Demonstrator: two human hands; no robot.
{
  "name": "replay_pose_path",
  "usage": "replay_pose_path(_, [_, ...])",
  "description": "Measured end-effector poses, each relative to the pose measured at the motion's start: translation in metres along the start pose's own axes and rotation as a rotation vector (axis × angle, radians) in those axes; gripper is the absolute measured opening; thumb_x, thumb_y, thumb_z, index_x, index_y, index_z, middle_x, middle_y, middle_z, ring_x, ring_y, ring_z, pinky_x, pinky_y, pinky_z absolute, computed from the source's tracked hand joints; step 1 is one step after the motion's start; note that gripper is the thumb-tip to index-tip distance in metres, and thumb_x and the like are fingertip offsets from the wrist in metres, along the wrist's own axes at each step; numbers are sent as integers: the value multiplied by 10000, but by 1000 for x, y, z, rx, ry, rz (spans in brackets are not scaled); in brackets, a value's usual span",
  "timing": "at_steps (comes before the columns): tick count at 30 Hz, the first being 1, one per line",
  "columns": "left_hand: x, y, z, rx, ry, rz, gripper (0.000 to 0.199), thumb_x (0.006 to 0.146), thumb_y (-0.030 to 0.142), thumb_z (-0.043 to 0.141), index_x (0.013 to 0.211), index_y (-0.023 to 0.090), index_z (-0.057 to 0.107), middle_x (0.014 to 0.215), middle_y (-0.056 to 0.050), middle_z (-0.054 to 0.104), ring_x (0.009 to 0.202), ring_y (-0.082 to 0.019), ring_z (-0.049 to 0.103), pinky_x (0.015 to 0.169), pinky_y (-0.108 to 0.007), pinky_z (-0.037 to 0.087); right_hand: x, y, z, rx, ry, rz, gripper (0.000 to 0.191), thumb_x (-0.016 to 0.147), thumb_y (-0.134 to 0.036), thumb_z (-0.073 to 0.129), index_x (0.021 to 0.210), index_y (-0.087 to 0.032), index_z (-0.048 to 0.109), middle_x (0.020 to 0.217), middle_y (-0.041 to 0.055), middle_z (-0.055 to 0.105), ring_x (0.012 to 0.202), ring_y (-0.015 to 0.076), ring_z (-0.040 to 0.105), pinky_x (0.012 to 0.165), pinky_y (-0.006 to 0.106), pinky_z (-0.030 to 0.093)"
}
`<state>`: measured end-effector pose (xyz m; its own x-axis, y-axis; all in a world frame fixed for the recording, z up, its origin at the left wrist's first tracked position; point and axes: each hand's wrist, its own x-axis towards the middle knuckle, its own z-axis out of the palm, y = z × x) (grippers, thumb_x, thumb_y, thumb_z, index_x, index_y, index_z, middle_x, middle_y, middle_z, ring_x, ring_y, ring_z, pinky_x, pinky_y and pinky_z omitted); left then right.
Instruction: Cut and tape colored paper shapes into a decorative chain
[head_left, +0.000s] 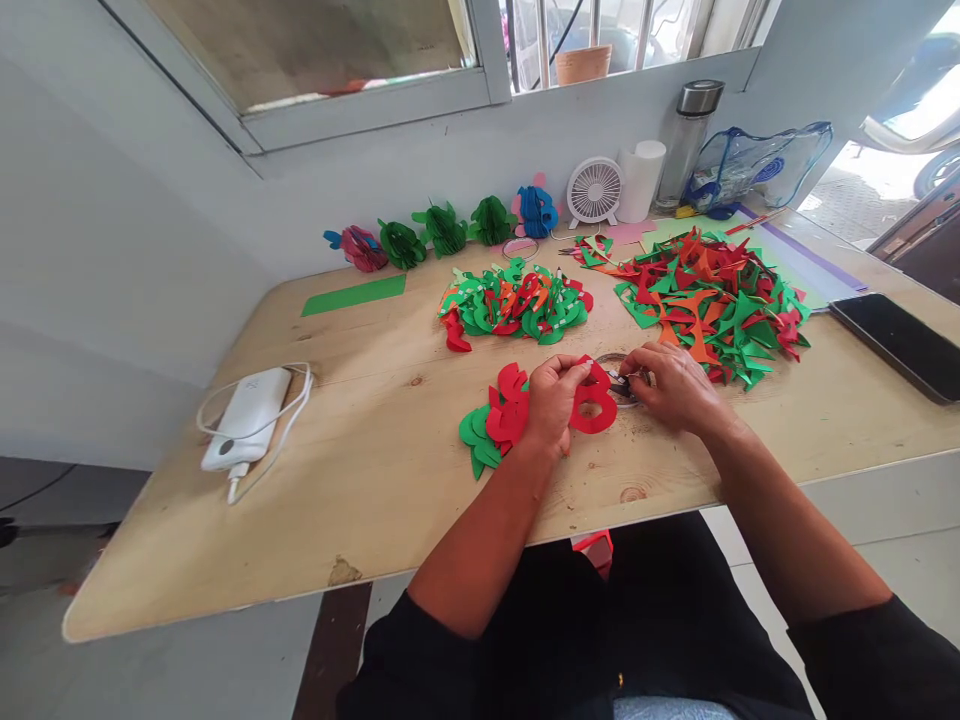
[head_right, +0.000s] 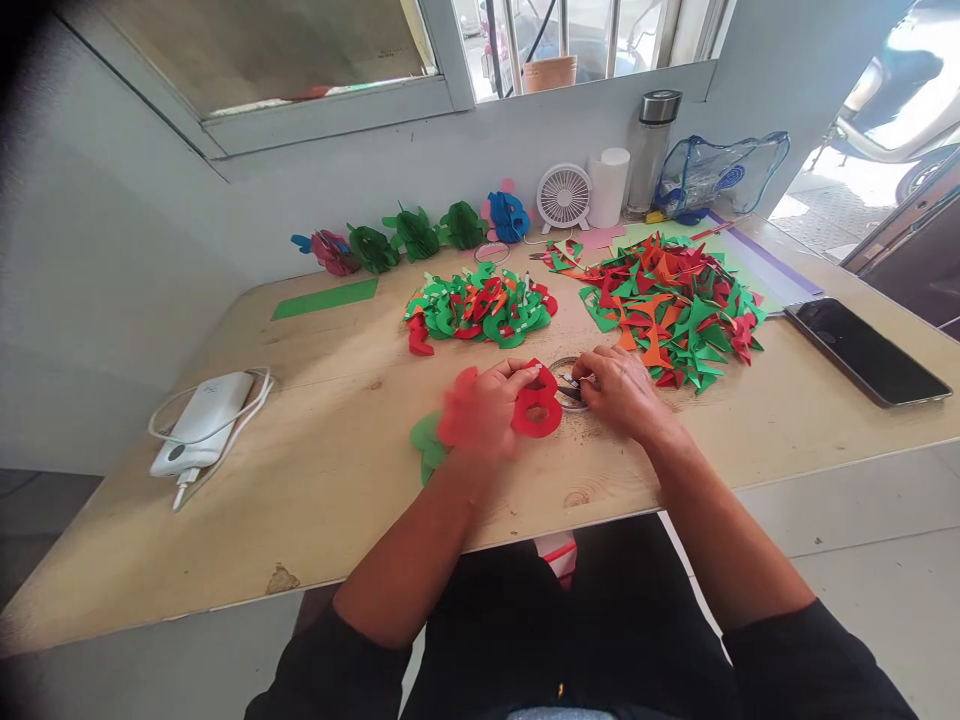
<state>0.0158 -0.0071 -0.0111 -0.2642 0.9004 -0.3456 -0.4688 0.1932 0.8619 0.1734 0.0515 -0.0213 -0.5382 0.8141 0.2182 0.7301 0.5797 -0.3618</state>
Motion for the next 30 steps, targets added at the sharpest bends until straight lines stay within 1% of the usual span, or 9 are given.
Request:
replay_pose_path(5, [-2,-1,2,59,-27,18,83,651,195,644,695,145,594,649,-11,643,564,-109,576,513,-211,435,-1,1,0,-45,-32,-68,187,743,-135,492,830,-190,647,807,54,668,799,209,565,722,319,344])
replay_pose_path(8, [-3,-2,4,99,-29,44,45,656,169,638,665,144,602,628,-9,639,571,-105,576,534,-209,441,-2,-1,-1,-74,-34,-82,190,746,-138,487,838,-189,646,838,61,674,816,217,557,716,323,334])
replay_pose_path(15, [-2,-3,4,97,-39,27,33,672,148,628,665,148,596,624,-7,632,554,-100,569,489,-190,416,-2,-3,-2,-53,-42,-73,184,729,-122,475,811,-189,625,830,54,670,803,211,555,715,320,335])
replay_pose_path(21, [-2,-5,3,96,-51,61,22,677,152,617,671,145,597,631,-4,626,574,-92,572,530,-191,439,-2,-3,-2,-46,-35,-72,176,720,-106,460,770,-188,607,803,51,662,779,207,541,699,315,329])
replay_pose_path(25, [-2,-6,2,111,-55,61,40,672,174,628,678,144,602,644,-11,631,582,-98,575,536,-197,441,-2,-2,-2,-47,-37,-75,171,717,-95,455,716,-191,596,767,49,654,748,199,525,678,307,319])
replay_pose_path(30, [0,-6,2,119,-48,55,70,652,200,645,667,151,598,629,-13,631,577,-111,576,529,-210,440,-2,-2,-2,-42,-43,-79,188,702,-74,449,704,-189,598,757,45,649,747,194,524,685,306,318])
